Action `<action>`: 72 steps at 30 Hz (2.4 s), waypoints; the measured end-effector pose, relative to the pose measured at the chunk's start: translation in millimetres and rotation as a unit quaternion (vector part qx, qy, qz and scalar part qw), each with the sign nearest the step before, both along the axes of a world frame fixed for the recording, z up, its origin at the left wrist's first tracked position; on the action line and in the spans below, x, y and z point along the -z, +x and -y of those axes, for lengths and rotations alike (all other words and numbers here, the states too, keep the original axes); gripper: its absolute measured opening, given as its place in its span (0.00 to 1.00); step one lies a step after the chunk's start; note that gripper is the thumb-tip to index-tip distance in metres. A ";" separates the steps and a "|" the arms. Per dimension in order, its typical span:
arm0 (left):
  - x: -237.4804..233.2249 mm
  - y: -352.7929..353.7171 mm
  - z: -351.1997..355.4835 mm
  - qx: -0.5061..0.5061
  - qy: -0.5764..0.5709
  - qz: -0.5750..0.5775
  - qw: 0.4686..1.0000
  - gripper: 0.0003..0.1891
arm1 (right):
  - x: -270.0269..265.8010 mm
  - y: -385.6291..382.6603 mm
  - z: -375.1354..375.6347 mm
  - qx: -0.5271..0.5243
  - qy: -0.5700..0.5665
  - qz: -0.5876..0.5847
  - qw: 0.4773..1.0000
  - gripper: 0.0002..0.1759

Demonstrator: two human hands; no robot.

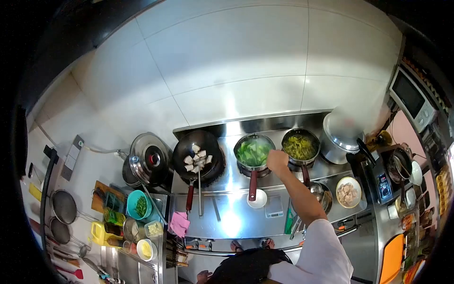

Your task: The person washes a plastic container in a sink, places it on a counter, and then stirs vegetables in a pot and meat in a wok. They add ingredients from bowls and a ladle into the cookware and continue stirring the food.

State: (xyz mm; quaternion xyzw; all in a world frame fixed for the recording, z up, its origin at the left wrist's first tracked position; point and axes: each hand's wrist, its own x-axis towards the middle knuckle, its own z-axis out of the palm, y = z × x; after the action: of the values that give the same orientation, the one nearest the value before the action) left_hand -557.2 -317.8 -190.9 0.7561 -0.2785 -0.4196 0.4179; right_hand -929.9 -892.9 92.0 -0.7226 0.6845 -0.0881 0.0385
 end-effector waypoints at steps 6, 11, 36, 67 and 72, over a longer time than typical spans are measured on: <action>-3.2 16.8 2.1 0.341 -0.081 0.362 0.864 0.23 | 1.3 63.1 -7.6 -0.068 0.071 0.074 0.992 0.13; -9.9 11.8 31.2 -0.146 0.102 -0.241 0.954 0.19 | 21.4 48.9 13.4 0.025 0.110 0.112 0.987 0.14; -16.0 -12.9 7.2 0.092 0.085 -0.040 0.991 0.18 | 43.5 19.4 -46.0 -0.057 0.033 0.077 0.995 0.12; 4.6 -23.1 -54.6 0.321 -0.064 0.425 0.844 0.16 | 0.3 -185.9 34.6 0.000 0.075 -0.043 0.996 0.14; 7.0 -24.1 -37.0 0.280 -0.098 0.380 0.876 0.17 | -39.1 -189.5 38.3 0.096 0.033 0.011 0.995 0.14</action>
State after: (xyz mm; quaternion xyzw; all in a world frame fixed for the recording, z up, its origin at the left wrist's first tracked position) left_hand -581.3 -280.8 -197.9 0.7034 -0.6551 -0.1704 0.2170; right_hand -1119.4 -931.2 131.1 -0.6506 0.7531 -0.0767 0.0610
